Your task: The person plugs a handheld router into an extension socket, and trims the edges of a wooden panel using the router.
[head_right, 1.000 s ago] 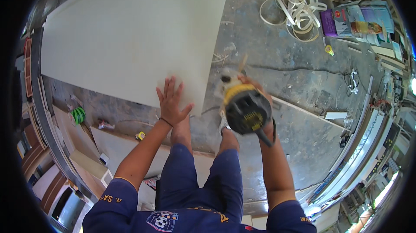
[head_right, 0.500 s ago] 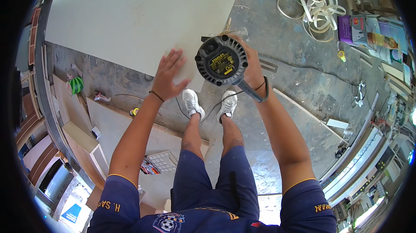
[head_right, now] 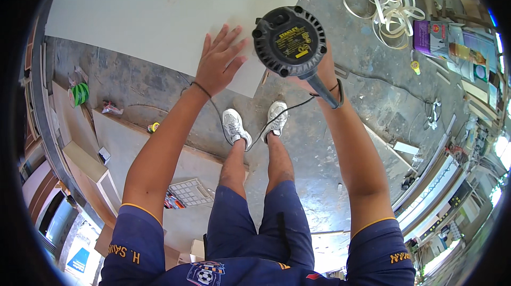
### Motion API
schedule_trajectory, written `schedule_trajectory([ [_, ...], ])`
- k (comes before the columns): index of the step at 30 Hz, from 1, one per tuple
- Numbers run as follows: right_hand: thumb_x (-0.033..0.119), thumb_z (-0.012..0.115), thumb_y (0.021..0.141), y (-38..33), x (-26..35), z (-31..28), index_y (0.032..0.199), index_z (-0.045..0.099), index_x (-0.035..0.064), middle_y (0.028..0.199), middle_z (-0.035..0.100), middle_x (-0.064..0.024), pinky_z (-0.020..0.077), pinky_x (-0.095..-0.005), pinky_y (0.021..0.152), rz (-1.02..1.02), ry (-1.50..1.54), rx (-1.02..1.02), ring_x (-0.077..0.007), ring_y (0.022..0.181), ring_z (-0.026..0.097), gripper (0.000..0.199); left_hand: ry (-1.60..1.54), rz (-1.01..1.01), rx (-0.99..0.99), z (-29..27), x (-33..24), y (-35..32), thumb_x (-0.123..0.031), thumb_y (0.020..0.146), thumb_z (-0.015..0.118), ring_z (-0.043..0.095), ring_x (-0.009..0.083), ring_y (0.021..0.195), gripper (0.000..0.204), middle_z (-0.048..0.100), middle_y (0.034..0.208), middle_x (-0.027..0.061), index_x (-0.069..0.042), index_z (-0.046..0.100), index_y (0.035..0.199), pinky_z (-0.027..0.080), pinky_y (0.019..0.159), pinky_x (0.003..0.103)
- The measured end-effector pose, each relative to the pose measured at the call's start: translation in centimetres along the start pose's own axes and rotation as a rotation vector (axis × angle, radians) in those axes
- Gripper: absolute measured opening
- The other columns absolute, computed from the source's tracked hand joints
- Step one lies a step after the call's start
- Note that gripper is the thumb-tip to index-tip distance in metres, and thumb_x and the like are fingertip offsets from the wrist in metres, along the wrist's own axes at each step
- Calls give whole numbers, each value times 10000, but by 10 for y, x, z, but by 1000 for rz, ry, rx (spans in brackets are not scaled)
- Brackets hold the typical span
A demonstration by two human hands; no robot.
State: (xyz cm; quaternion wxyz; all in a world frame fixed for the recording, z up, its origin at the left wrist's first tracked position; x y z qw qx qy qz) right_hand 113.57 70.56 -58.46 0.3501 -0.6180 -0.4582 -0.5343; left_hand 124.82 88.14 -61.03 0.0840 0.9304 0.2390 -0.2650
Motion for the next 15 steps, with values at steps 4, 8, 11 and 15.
schedule_trajectory([
  [4, 222, 866, 697, -4, 0, 1, 1278, 533, 103, 1202, 596, -63, 474, -348, 950, 88, 77, -39, -214, 1098, 576, 680, 43, 19, -18, 3, -11, 14, -363, 933, 546, 262, 257, 1439, 382, 410, 1496, 0, -228, 602, 1286, 91, 1147, 570],
  [8, 217, 869, 690, -5, 5, 6, 1292, 515, 101, 1230, 569, -67, 462, -343, 967, 128, 104, -50, -208, 1132, 550, 708, 82, 51, -38, 2, -13, 12, -351, 925, 554, 273, 236, 1436, 387, 428, 1483, -21, -228, 593, 1290, 85, 1149, 575],
  [11, 209, 874, 675, -5, 2, 8, 1286, 516, 107, 1242, 558, -66, 462, -343, 972, 160, 227, -59, -210, 1138, 545, 715, 59, 71, -13, 4, -14, 10, -320, 921, 562, 285, 231, 1431, 397, 456, 1462, -35, -210, 581, 1301, 94, 1149, 576],
  [15, 200, 881, 656, -7, -5, 10, 1281, 516, 115, 1256, 544, -64, 463, -346, 974, 186, 352, -66, -214, 1141, 542, 730, 43, 91, -21, 5, -15, 6, -287, 922, 562, 293, 227, 1428, 391, 477, 1444, -47, -174, 582, 1296, 106, 1152, 566],
])
Point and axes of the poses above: each hand's wrist, its own y-axis towards the middle knuckle, its own z-axis out of the palm, x = y × z, the point moved 6 cm from there along y, towards the middle knuckle
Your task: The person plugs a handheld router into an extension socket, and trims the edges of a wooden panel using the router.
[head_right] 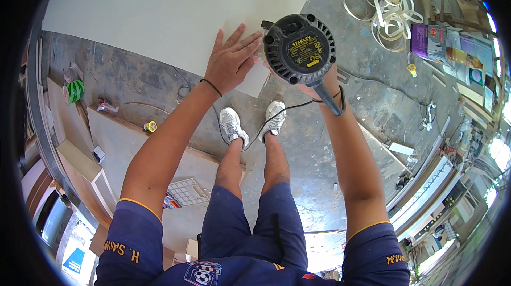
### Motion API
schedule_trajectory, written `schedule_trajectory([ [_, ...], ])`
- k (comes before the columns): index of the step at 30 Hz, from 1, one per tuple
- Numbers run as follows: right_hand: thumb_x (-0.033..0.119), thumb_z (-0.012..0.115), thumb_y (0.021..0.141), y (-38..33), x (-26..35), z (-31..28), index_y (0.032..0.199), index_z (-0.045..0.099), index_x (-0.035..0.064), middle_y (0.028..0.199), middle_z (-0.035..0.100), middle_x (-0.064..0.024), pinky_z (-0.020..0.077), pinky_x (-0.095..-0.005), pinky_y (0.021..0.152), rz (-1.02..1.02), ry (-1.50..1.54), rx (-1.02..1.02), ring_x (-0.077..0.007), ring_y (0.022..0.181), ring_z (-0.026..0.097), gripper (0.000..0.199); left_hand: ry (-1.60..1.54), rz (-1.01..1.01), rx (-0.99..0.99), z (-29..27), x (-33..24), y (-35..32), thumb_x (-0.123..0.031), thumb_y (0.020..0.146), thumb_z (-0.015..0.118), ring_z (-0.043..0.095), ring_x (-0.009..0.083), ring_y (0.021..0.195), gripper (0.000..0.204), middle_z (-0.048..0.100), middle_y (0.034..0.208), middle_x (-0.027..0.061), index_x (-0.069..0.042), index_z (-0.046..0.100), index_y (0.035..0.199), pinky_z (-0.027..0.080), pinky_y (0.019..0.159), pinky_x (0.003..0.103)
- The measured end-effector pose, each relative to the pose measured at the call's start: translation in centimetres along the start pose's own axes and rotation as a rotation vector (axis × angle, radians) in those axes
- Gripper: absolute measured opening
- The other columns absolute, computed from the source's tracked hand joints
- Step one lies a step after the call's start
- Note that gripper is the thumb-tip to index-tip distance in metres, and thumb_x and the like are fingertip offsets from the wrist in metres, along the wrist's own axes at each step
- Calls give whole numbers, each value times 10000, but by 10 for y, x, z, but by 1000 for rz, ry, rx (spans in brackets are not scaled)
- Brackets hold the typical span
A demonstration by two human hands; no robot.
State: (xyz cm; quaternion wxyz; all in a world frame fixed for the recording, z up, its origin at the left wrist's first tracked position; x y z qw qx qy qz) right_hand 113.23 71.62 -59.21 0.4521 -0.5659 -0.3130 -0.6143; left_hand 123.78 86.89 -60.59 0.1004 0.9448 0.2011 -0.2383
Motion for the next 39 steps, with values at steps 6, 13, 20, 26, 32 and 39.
schedule_trajectory([
  [6, 232, 899, 629, -4, -9, -5, 1227, 553, 121, 1258, 548, -61, 474, -333, 953, 47, 59, -9, -207, 1124, 548, 700, -24, 4, 55, 1, 1, -10, -244, 910, 559, 279, 237, 1434, 452, 446, 1469, -35, -125, 524, 1344, 124, 1157, 550],
  [13, 213, 905, 610, -5, -9, 7, 1217, 558, 133, 1255, 551, -48, 477, -325, 950, 66, 80, -6, -194, 1112, 550, 704, -4, 100, 287, -26, 20, -27, -358, 759, 720, 183, 241, 1466, 797, 282, 1562, 25, -142, 387, 1451, 90, 1160, 572],
  [20, 161, 900, 609, -17, -16, 19, 1205, 555, 124, 1245, 547, -56, 486, -315, 933, 96, 103, -37, -182, 1099, 551, 690, 163, 36, 359, -41, 61, -47, -376, 635, 814, 144, 236, 1474, 1001, 223, 1585, 3, -211, 323, 1491, 63, 1163, 584],
  [26, 136, 890, 615, -23, 1, 32, 1198, 552, 120, 1251, 538, -64, 487, -322, 930, -41, -158, -16, -184, 1094, 548, 674, 125, 27, 346, -38, 59, -43, -362, 636, 816, 136, 230, 1476, 995, 209, 1589, -11, -226, 324, 1491, 49, 1169, 571],
  [32, 145, 892, 612, -34, -3, 42, 1194, 548, 129, 1254, 527, -67, 455, -353, 979, 22, -7, -59, -217, 1160, 508, 677, 124, 28, 338, -37, 60, -43, -347, 641, 811, 129, 221, 1477, 990, 209, 1589, -18, -226, 321, 1492, 40, 1174, 561],
  [39, 146, 896, 618, -52, -2, 53, 1258, 486, 128, 1272, 496, -96, 407, -404, 1043, -189, -315, 41, -247, 1228, 464, 760, 124, 22, 341, -34, 61, -43, -358, 649, 802, 128, 211, 1477, 983, 197, 1592, -31, -234, 315, 1494, 29, 1179, 554],
])
Point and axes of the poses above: each hand's wrist, its own y-axis towards the middle knuckle, its own z-axis out of the palm, x = y × z, the point moved 6 cm from there along y, towards the middle knuckle
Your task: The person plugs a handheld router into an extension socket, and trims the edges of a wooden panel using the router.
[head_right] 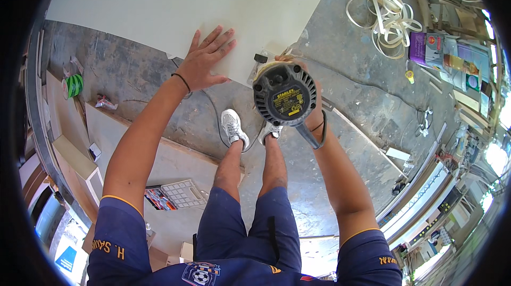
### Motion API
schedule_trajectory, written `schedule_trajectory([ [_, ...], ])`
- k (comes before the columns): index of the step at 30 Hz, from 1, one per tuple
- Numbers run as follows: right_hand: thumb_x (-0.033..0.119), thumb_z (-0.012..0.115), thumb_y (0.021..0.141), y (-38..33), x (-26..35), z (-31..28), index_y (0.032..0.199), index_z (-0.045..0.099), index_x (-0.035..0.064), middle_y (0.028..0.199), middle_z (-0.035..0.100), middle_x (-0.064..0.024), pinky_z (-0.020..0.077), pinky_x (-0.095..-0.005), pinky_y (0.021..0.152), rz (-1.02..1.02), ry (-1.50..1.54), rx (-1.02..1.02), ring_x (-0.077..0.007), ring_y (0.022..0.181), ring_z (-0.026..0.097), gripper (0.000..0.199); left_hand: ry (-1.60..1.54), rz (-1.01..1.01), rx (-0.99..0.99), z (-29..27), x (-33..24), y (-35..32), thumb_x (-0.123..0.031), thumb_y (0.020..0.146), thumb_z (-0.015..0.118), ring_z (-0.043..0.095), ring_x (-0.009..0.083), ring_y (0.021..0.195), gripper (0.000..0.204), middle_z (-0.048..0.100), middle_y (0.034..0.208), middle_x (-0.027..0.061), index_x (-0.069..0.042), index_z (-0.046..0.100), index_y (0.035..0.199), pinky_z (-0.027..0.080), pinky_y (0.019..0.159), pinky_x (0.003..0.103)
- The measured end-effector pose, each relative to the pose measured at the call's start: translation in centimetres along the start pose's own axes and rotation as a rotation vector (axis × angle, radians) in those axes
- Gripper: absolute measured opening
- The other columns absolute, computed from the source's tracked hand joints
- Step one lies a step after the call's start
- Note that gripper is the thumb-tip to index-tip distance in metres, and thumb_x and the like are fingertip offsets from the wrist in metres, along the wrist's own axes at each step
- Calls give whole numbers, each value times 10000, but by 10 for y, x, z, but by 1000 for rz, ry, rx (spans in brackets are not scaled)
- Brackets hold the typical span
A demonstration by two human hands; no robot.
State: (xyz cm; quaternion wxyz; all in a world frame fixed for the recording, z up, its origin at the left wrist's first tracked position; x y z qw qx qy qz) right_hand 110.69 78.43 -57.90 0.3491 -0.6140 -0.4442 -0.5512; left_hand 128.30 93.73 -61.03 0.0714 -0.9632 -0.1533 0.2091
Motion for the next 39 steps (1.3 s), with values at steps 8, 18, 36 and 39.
schedule_trajectory([
  [8, 153, 807, 693, -10, 19, 11, 1127, 569, 32, 1210, 624, -145, 473, -319, 959, -144, -63, -76, -265, 1135, 611, 509, 18, 4, -10, 0, 0, 0, -362, 664, 783, 124, 211, 1479, 956, 194, 1594, -30, -225, 323, 1492, 28, 1177, 550],
  [18, 173, 758, 743, -25, 27, 24, 1102, 557, 24, 1168, 633, -185, 481, -329, 923, -69, -153, -4, -318, 1118, 625, 438, 31, -6, 12, -2, 1, -2, -358, 665, 772, 121, 218, 1479, 937, 201, 1592, -18, -219, 341, 1486, 28, 1178, 546],
  [36, 142, 783, 664, -115, 51, -4, 1104, 565, 52, 1171, 616, -167, 471, -358, 960, 188, -47, -116, -338, 1132, 603, 499, 28, -353, -145, 22, -86, 28, -448, 717, 711, 102, 388, 1457, 815, 209, 1565, 109, -183, 414, 1429, 128, 990, 801],
  [39, 128, 787, 661, -124, 47, -15, 1094, 570, 51, 1153, 626, -171, 469, -354, 962, 176, -33, -149, -337, 1129, 606, 491, 109, -389, -134, 24, -92, 33, -367, 722, 698, 76, 388, 1462, 819, 166, 1577, 110, -204, 363, 1452, 124, 998, 796],
])
Point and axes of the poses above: each hand's wrist, its own y-axis towards the middle knuckle, its own z-axis out of the palm, x = y × z, the point moved 6 cm from there along y, towards the middle knuckle
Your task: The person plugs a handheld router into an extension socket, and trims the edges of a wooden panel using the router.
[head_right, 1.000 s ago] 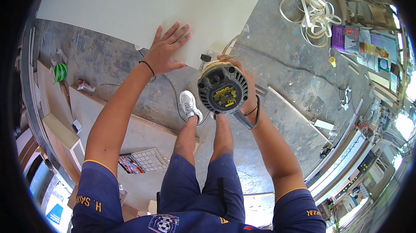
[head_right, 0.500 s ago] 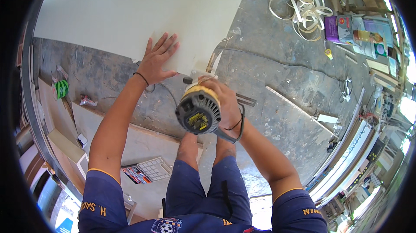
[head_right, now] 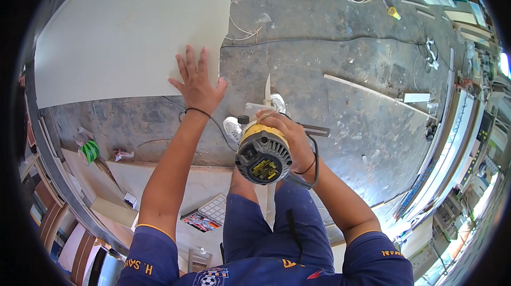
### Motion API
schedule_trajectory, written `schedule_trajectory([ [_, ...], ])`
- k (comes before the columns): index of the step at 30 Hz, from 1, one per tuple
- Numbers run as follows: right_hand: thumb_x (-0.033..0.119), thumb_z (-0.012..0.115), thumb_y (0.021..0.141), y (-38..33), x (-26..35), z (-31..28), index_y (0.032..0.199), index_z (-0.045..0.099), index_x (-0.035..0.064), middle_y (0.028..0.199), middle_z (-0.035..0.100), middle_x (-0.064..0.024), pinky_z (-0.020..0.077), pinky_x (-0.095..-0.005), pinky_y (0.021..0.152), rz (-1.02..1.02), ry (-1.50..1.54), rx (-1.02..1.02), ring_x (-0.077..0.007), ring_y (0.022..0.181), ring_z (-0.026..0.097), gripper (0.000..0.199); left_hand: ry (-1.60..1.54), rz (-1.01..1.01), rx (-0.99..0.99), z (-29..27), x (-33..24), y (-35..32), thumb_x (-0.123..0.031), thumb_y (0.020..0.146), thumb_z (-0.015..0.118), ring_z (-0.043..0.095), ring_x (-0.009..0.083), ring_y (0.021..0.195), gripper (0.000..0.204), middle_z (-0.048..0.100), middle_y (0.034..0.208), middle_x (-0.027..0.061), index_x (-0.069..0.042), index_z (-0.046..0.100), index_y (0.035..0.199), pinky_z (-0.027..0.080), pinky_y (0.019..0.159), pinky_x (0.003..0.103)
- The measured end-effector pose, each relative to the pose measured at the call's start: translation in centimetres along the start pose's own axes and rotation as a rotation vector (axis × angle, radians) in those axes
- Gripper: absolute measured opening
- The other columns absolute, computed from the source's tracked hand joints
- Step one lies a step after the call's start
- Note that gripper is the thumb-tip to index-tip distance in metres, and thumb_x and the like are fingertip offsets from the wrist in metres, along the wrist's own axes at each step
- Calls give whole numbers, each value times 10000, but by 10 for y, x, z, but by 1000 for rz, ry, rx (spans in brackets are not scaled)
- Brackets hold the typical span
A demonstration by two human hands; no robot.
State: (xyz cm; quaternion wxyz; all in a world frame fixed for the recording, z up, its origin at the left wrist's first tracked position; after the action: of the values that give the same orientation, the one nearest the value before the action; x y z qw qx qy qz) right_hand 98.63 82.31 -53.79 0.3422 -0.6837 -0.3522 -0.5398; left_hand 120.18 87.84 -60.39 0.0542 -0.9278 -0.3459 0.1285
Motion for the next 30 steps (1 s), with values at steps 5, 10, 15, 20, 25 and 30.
schedule_trajectory([
  [5, 86, 755, 687, 13, -1, -19, 1085, 573, 37, 1160, 630, -173, 476, -344, 945, 24, 28, -32, -325, 1124, 616, 440, -87, 108, -20, 8, 17, -26, -282, 723, 685, 123, 365, 1464, 785, 209, 1572, 121, -171, 386, 1441, 117, 1054, 737],
  [10, 153, 724, 716, 68, 2, -21, 1163, 570, 22, 1188, 631, -156, 494, -331, 906, -57, 25, 5, -324, 1083, 635, 491, -199, 308, 54, -5, 44, -44, -219, 725, 709, 205, 329, 1453, 717, 287, 1550, 117, -125, 461, 1391, 158, 1135, 589],
  [15, 227, 754, 699, 125, 3, -6, 1177, 566, 14, 1175, 634, -153, 504, -330, 884, -30, 165, 59, -315, 1053, 647, 556, -122, 326, -57, -20, 88, -27, -176, 745, 742, 304, 300, 1416, 572, 405, 1490, 56, -155, 570, 1290, 244, 1129, 535],
  [20, 237, 832, 648, 154, -15, 5, 1200, 573, 21, 1059, 682, -112, 511, -312, 847, 28, 409, 20, -237, 936, 678, 647, -127, 381, -87, -20, 99, -20, -202, 745, 760, 362, 288, 1386, 497, 487, 1430, 43, -139, 626, 1219, 278, 1126, 501],
  [25, 193, 911, 555, 165, -31, 19, 1092, 618, 6, 960, 704, -61, 512, -288, 784, -15, 475, 70, -112, 855, 642, 640, -146, 453, -159, -17, 100, -26, -238, 792, 732, 384, 261, 1376, 433, 501, 1420, 38, -149, 640, 1205, 273, 1126, 502],
  [30, 419, 823, 700, 167, -22, 17, 1119, 647, 146, 1099, 672, -22, 504, -355, 901, -267, -432, 160, -203, 1018, 630, 530, -161, 431, -156, -18, 101, -24, -260, 802, 721, 389, 244, 1374, 410, 508, 1415, 22, -155, 649, 1192, 273, 1128, 498],
])
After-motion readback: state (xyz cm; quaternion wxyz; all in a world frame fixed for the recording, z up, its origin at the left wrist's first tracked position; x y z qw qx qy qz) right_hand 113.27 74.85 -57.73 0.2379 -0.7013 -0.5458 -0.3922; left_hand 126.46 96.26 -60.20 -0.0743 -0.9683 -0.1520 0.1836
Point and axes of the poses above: each hand's wrist, its own y-axis towards the middle knuckle, its own z-axis out of the palm, x = y × z, the point moved 6 cm from there along y, towards the middle knuckle
